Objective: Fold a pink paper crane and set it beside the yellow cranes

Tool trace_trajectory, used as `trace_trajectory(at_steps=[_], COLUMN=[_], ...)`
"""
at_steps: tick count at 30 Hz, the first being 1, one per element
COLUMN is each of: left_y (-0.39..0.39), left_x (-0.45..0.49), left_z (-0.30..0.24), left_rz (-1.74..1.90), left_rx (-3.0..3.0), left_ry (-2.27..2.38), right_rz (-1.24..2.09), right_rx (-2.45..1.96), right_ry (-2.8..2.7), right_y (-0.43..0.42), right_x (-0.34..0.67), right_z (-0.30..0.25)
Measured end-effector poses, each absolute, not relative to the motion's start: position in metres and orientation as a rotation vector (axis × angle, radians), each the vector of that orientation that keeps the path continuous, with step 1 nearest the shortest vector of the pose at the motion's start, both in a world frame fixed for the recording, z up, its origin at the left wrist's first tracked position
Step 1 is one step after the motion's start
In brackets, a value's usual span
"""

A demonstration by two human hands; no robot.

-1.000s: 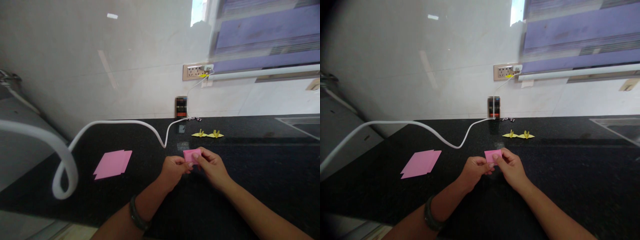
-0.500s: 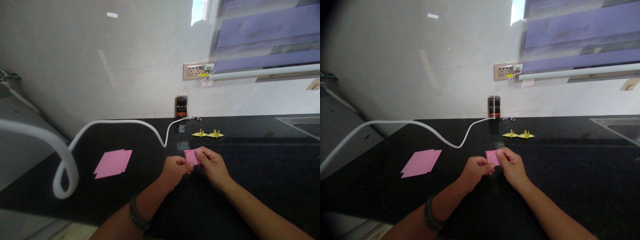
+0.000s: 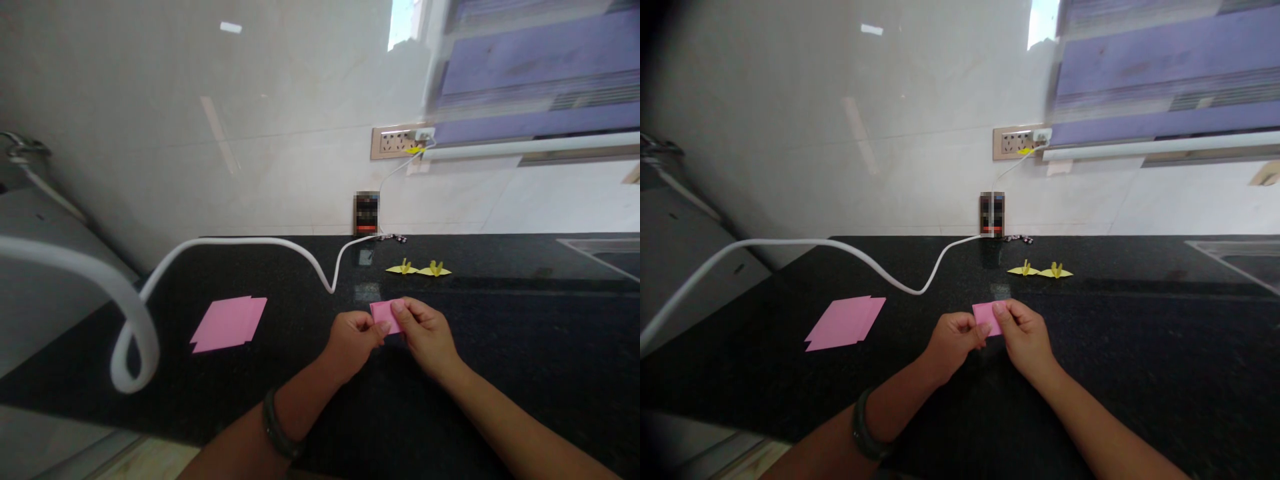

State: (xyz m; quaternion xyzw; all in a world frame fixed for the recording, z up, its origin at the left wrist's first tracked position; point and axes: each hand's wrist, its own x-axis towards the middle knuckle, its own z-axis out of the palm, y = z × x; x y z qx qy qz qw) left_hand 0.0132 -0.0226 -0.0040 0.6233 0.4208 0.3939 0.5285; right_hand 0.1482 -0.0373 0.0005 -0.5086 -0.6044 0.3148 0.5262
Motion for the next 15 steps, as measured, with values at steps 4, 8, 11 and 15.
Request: trace_trajectory(at_steps=[4,8,11,15], left_y=[-0.0203,-0.0190,-0.0189,-0.0183], left_x=[0.0116,0.0099,0.0095,0.0094], left_z=[-0.0047,-0.0052,-0.0048,-0.0037], left_rz=[0.986,0.986,0.981,1.013], left_rx=[1.453,1.484,1.508,1.499], left_ry=[0.969,0.975,0.954,0.937], right_rz=[0.747,0.748,0.756,0.744], right_rx=[-1.213,-1.205,-1.197,-1.205], right_ry=[-1.471,-1.482,-1.476,-1.490], right_y=[-0.0382,-0.0394,-0.0392,-0.0393], right_x=[0.1488,0.1484,0.1481,0.1483], right_z=[0.0008,0.0022,0.0023,0.0032])
